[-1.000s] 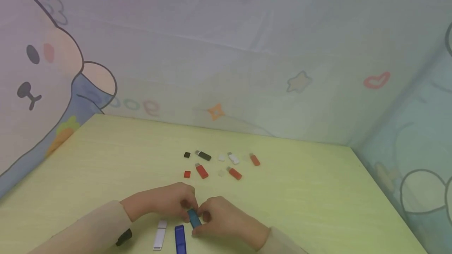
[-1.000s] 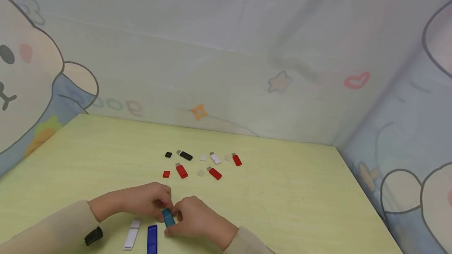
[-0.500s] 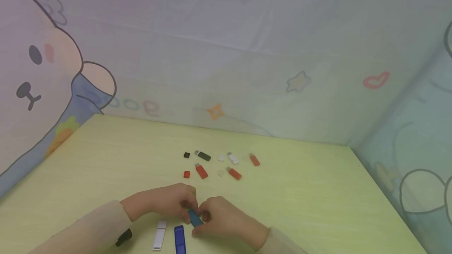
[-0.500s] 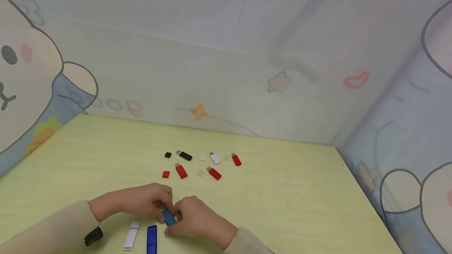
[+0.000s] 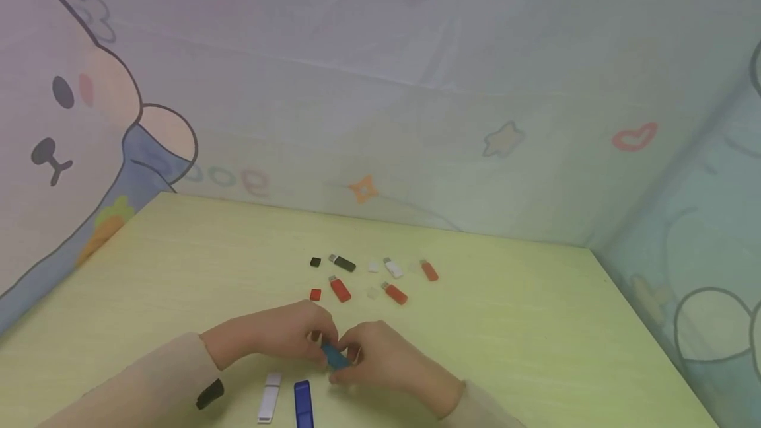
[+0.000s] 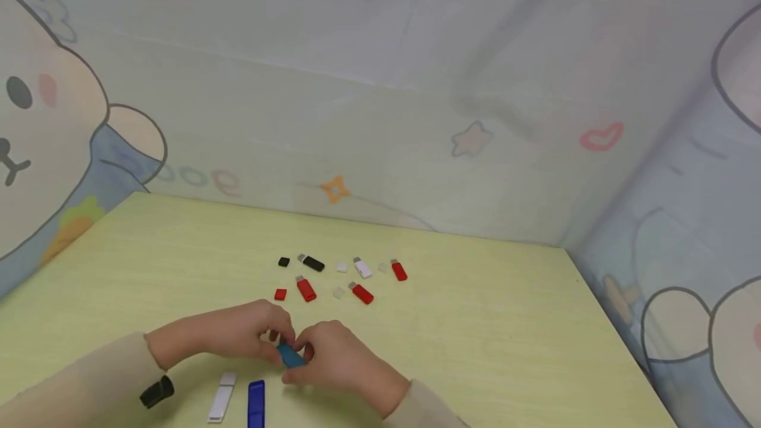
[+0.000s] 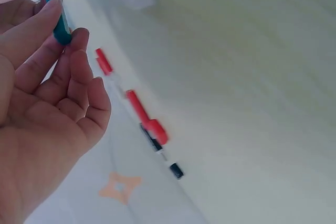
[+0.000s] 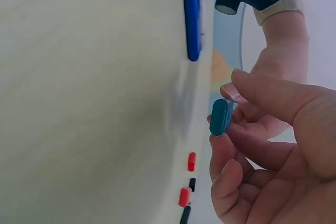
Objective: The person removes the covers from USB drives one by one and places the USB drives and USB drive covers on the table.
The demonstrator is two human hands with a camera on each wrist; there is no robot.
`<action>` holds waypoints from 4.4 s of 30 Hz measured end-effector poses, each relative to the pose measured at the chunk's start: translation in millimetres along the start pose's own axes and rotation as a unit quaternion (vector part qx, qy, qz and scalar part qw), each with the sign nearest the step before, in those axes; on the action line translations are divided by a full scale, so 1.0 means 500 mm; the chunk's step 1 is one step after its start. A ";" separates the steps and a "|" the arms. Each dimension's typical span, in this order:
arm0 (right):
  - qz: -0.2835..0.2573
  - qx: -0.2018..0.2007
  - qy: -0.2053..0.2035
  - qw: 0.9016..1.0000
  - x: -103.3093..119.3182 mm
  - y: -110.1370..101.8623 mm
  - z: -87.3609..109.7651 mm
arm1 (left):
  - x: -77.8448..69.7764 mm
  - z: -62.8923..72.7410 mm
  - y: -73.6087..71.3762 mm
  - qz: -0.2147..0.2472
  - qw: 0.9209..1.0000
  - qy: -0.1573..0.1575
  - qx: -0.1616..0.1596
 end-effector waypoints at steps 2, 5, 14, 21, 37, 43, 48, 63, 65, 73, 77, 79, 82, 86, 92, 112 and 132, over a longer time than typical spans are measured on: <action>-0.008 -0.007 -0.005 1.000 0.002 -0.012 0.001 | -0.008 -0.002 -0.007 -0.003 1.000 0.003 -0.008; -0.014 -0.017 -0.008 1.000 0.004 -0.030 0.004 | -0.019 -0.004 -0.014 0.000 1.000 0.000 -0.019; -0.020 -0.051 -0.006 0.998 0.007 -0.076 0.024 | -0.053 -0.008 -0.030 0.018 0.998 0.011 -0.055; -0.039 -0.069 -0.007 0.997 0.015 -0.105 0.041 | -0.083 -0.011 -0.039 0.002 0.996 0.028 -0.090; -0.051 -0.088 0.003 0.995 0.017 -0.128 0.080 | -0.128 -0.010 -0.031 -0.003 0.991 0.031 -0.127; -0.043 -0.094 0.002 0.995 0.017 -0.134 0.085 | -0.134 -0.010 -0.030 -0.005 0.991 0.024 -0.133; -0.047 -0.096 -0.005 0.994 0.023 -0.139 0.088 | -0.139 -0.006 -0.032 0.001 0.990 0.012 -0.138; -0.068 -0.095 -0.073 0.991 0.041 -0.146 0.097 | -0.161 0.009 -0.037 0.026 0.983 0.040 -0.175; -0.066 -0.097 -0.080 0.990 0.044 -0.148 0.098 | -0.163 0.010 -0.039 0.027 0.982 0.042 -0.180; -0.065 -0.106 -0.102 0.987 0.049 -0.154 0.100 | -0.167 0.012 -0.050 0.011 0.978 0.045 -0.202; -0.070 -0.107 -0.124 0.984 0.058 -0.154 0.103 | -0.171 0.012 -0.051 0.013 0.979 0.053 -0.197; -0.068 -0.107 -0.136 0.983 0.062 -0.154 0.105 | -0.173 0.012 -0.049 0.018 0.980 0.062 -0.187; -0.066 -0.108 -0.153 0.980 0.069 -0.153 0.107 | -0.181 0.012 -0.046 0.020 0.980 0.088 -0.177; -0.064 -0.105 -0.184 0.975 0.079 -0.151 0.111 | -0.190 0.016 -0.044 0.029 0.978 0.115 -0.171; -0.072 -0.107 -0.247 0.960 0.092 -0.151 0.121 | -0.201 0.023 -0.043 0.040 0.973 0.151 -0.167; -0.100 -0.093 -0.277 0.951 0.100 -0.151 0.128 | -0.217 0.036 -0.047 0.057 0.966 0.191 -0.164; -0.064 -0.088 -0.263 0.959 0.096 -0.154 0.125 | -0.199 0.026 -0.044 0.056 0.977 0.148 -0.144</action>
Point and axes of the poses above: each hand's wrist, its own z-axis away from the middle knuckle, its own y-axis out of the palm, x = y × z, the point moved 10 cm from there along -z, towards the middle knuckle, and after that the axes turned 12 degrees about -x, right-handed, at the moved point
